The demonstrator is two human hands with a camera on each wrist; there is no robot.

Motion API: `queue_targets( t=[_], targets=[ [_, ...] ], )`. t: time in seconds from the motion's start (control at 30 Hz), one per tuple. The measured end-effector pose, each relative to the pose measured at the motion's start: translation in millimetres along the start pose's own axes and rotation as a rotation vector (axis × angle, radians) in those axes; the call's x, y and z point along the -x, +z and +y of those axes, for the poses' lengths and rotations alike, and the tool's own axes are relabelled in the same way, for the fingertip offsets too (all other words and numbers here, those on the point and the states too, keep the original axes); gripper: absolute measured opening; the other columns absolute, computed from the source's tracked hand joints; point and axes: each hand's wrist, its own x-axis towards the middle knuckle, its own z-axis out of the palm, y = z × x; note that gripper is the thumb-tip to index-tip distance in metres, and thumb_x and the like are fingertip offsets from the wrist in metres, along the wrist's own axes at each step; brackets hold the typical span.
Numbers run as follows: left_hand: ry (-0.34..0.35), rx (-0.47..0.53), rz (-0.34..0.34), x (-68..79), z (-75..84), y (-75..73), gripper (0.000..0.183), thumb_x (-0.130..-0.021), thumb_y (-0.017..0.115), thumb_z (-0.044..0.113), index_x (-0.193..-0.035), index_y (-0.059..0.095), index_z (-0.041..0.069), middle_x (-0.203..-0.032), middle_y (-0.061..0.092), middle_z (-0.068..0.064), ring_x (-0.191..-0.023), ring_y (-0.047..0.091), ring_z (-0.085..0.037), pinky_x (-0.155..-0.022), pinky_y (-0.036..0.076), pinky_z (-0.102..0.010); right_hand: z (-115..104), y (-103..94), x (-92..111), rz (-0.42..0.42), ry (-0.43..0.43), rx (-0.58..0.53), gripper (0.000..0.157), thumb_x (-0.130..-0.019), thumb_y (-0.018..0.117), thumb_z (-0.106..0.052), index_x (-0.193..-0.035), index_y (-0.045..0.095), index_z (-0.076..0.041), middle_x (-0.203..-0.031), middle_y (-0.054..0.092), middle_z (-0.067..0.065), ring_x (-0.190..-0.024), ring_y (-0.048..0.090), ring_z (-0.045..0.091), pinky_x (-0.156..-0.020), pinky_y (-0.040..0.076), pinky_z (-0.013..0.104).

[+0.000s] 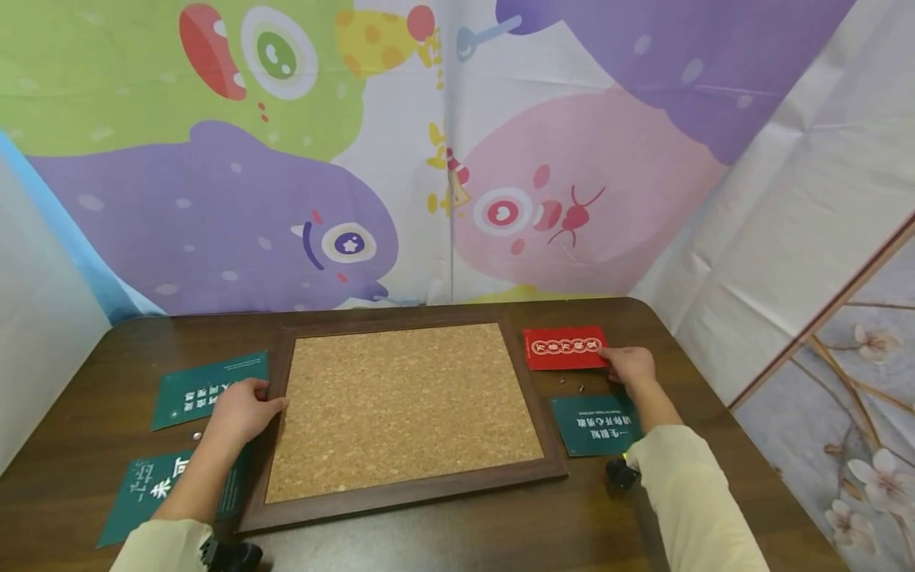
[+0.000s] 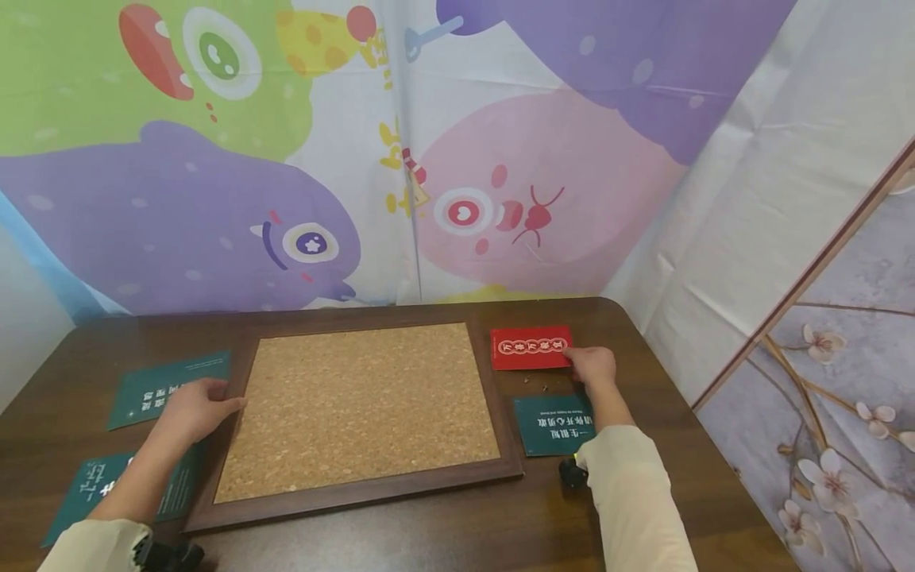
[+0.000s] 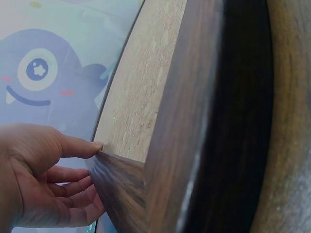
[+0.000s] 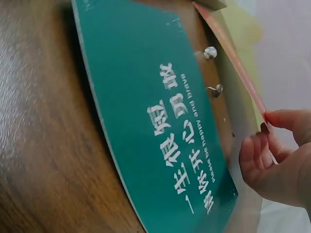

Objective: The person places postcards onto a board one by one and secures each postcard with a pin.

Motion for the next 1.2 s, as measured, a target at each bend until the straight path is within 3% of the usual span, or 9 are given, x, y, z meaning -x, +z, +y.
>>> queue_targets(
  t=[0.17,0.27,0.33,0.4,0.47,0.8,1.2],
  targets=[
    [0.000,-0.001,-0.003,0.9,1.1,-0.8,0.055,-0.090,0.057,0.021,-0.125,0.042,-0.019,-0.116,0.052,-0.037,-0.104,0.052,-0.049,-0.084,0.046,-0.055,-5.0,-3.8,0.7,-0.056,0.104,-0.321,0.056,-0.092,0.056,-0.018,-0.136,0.036,0.011,-0.067,0.058,-0.005,-0.052,0.062,0.004,-0.060,0.055,0.021],
    [0.002,0.001,-0.004,1.2,1.6,-0.9,0.055,-0.090,0.057,0.020,-0.125,0.042,-0.019,-0.116,0.052,-0.037,-0.105,0.052,-0.049,-0.084,0.046,-0.055,-6.8,-6.0,2.9,-0.081,0.135,-0.401,0.059,-0.092,0.055,-0.016,-0.140,0.032,0.008,-0.085,0.064,0.006,-0.057,0.065,0.006,-0.068,0.056,0.026],
    [0.002,0.002,-0.005,1.1,1.7,-0.9,0.055,-0.090,0.057,0.021,-0.125,0.042,-0.019,-0.116,0.052,-0.037,-0.105,0.052,-0.049,-0.084,0.046,-0.055,-6.2,-6.5,2.8,-0.102,0.141,-0.406,0.058,-0.093,0.054,-0.016,-0.142,0.032,0.004,-0.109,0.061,0.015,-0.060,0.065,0.005,-0.071,0.056,0.026],
    [0.002,0.004,-0.005,0.7,1.4,-0.8,0.055,-0.090,0.058,0.021,-0.125,0.043,-0.019,-0.116,0.052,-0.037,-0.105,0.052,-0.049,-0.084,0.046,-0.055,-5.3,-6.3,2.7,-0.122,0.135,-0.388,0.056,-0.093,0.052,-0.015,-0.143,0.033,0.002,-0.132,0.048,0.021,-0.063,0.063,0.004,-0.072,0.056,0.025],
    [0.001,0.003,-0.008,0.2,0.7,-0.8,0.055,-0.090,0.058,0.021,-0.125,0.042,-0.019,-0.117,0.052,-0.037,-0.105,0.052,-0.049,-0.084,0.046,-0.054,-4.6,-6.1,2.5,-0.146,0.120,-0.364,0.055,-0.094,0.051,-0.014,-0.143,0.033,0.000,-0.143,0.037,0.022,-0.065,0.061,0.003,-0.071,0.055,0.023],
    [0.009,0.008,-0.017,-1.2,-1.3,-2.8,0.056,-0.090,0.057,0.021,-0.126,0.042,-0.019,-0.118,0.051,-0.037,-0.105,0.051,-0.049,-0.083,0.046,-0.054,-11.8,-9.1,6.3,-0.175,0.076,-0.344,0.057,-0.095,0.047,-0.013,-0.147,0.026,-0.005,-0.148,0.031,0.021,-0.078,0.057,0.009,-0.070,0.056,0.022],
    [0.011,0.020,-0.019,-1.6,-1.8,-1.8,0.056,-0.090,0.057,0.022,-0.126,0.042,-0.019,-0.117,0.052,-0.037,-0.105,0.052,-0.049,-0.082,0.047,-0.053,-19.0,-9.1,16.0,-0.149,0.039,-0.387,0.057,-0.094,0.047,-0.010,-0.146,0.026,-0.002,-0.147,0.029,0.022,-0.078,0.056,0.009,-0.072,0.055,0.023]
  ],
)
